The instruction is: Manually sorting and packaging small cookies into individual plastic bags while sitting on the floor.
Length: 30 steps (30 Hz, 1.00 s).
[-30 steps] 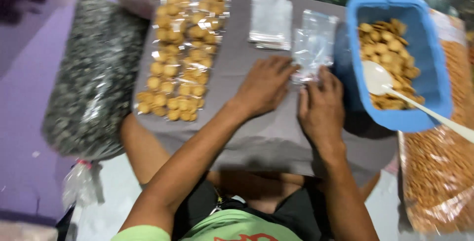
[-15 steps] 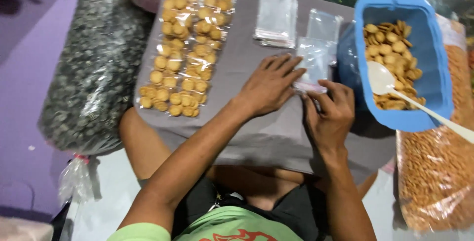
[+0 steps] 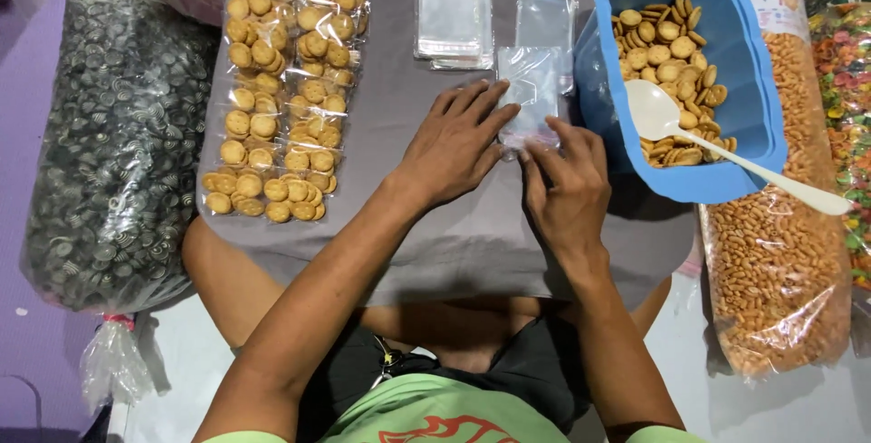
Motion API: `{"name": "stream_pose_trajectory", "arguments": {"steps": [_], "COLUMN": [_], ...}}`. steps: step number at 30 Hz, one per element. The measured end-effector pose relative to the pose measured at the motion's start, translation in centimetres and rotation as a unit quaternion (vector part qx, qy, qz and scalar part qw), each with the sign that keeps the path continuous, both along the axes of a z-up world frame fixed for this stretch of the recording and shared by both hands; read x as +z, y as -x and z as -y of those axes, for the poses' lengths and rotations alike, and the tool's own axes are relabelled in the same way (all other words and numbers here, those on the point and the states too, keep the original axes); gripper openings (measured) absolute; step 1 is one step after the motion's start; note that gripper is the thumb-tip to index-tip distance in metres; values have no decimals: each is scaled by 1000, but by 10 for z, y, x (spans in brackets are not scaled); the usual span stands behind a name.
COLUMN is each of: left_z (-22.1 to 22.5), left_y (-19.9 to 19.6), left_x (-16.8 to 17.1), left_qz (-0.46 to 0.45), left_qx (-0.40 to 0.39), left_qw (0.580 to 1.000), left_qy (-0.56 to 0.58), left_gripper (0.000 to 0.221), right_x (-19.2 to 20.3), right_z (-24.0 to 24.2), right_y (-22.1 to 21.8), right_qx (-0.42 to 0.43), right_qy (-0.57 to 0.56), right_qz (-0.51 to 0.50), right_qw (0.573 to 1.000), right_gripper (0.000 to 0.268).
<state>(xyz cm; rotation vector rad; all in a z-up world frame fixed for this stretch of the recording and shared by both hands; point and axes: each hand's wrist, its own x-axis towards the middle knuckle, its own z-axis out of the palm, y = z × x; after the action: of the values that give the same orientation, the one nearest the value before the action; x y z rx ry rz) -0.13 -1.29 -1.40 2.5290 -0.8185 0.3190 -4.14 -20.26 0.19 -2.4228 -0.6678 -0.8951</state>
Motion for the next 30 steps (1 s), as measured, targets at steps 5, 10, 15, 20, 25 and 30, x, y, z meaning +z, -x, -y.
{"name": "stream_pose_trajectory", "arguments": {"steps": [5, 10, 15, 20, 25, 30], "left_z": [3, 7, 9, 5, -9, -14], "left_y": [2, -5, -6, -5, -7, 0], "left_x": [2, -13, -14, -9, 11, 18], "left_qz": [19, 61, 43, 16, -126, -450], "left_qx": [-11, -30, 3, -2, -124, -207], "left_qw": [999, 997, 998, 998, 923, 666], "left_qy": [25, 33, 33, 66, 342, 557], "left_gripper": [50, 47, 30, 41, 58, 97], "right_x": [-9, 2, 30, 52, 70, 73], "right_z": [2, 2, 1, 13, 14, 6], "right_y": [-9, -3, 18, 41, 38, 24], "right_qx": [-26, -34, 30, 43, 35, 61], "right_qy": [24, 1, -63, -212, -338, -307], "right_qz": [26, 4, -2, -50, -111, -173], "right_qw": [999, 999, 998, 975, 934, 934], "right_gripper": [8, 12, 6, 4, 8, 16]}}
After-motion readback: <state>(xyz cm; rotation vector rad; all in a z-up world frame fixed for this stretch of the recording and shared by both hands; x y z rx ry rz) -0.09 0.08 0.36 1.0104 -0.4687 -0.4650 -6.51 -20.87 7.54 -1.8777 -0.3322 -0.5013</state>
